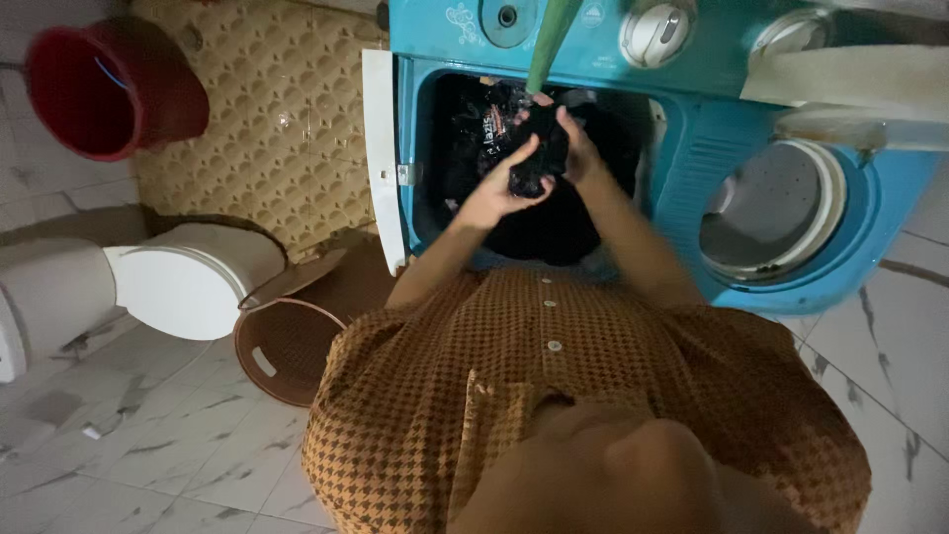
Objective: The person washes clothes by hand in a twin-tub washing machine. They add detergent, agitate and rinse various garments in the wash tub, then transfer them to the spin tub. The process is repeated for multiple items.
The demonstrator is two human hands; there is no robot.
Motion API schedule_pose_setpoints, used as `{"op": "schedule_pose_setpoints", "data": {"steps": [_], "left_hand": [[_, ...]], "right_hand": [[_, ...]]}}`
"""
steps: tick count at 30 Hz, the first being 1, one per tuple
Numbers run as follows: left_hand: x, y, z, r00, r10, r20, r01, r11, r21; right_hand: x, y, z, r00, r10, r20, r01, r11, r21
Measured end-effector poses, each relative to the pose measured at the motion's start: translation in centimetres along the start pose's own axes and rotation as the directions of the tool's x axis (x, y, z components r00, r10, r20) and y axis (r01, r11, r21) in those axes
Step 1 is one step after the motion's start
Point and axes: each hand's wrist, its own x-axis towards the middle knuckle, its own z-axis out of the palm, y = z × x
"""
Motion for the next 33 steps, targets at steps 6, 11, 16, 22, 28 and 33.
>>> {"op": "schedule_pose_setpoints", "data": {"steps": [6, 11, 16, 22, 28, 33], "left_hand": [[2.5, 3.8, -3.7, 0.925, 0.340, -0.170, -0.096, 0.642, 0.761], [2.0, 2.9, -0.9, 0.746, 0.635, 0.203, -0.134, -0.155, 0.979], [-0.9, 3.1, 2.8, 0.701, 0.685, 0.198, -0.046, -0.234, 0.971], [-7.0, 3.9, 4.1, 0.795, 0.603, -0.071, -0.226, 0.402, 0.887], [-10.2, 3.4, 4.6, 0.912, 0.330, -0.246, -0.109, 0.770, 0.628], [-12.2, 4.0, 3.6, 0.928, 0.251, -0.276, -0.003, 0.744, 0.668]], "right_hand": [[2.6, 2.2, -4.9, 0.969, -0.143, -0.201, 0.084, 0.957, -0.278], [4.0, 3.8, -5.2, 0.870, -0.351, -0.347, -0.012, 0.688, -0.725], [2.5, 1.9, -4.2, 0.979, -0.191, -0.071, 0.139, 0.879, -0.456], [-0.7, -1.0, -5.3, 0.979, 0.152, -0.136, -0.142, 0.036, -0.989], [-3.0, -2.7, -0.5, 0.983, -0.180, 0.040, 0.020, -0.110, -0.994], [-5.5, -5.1, 3.9, 0.951, -0.309, 0.006, -0.039, -0.141, -0.989]]}}
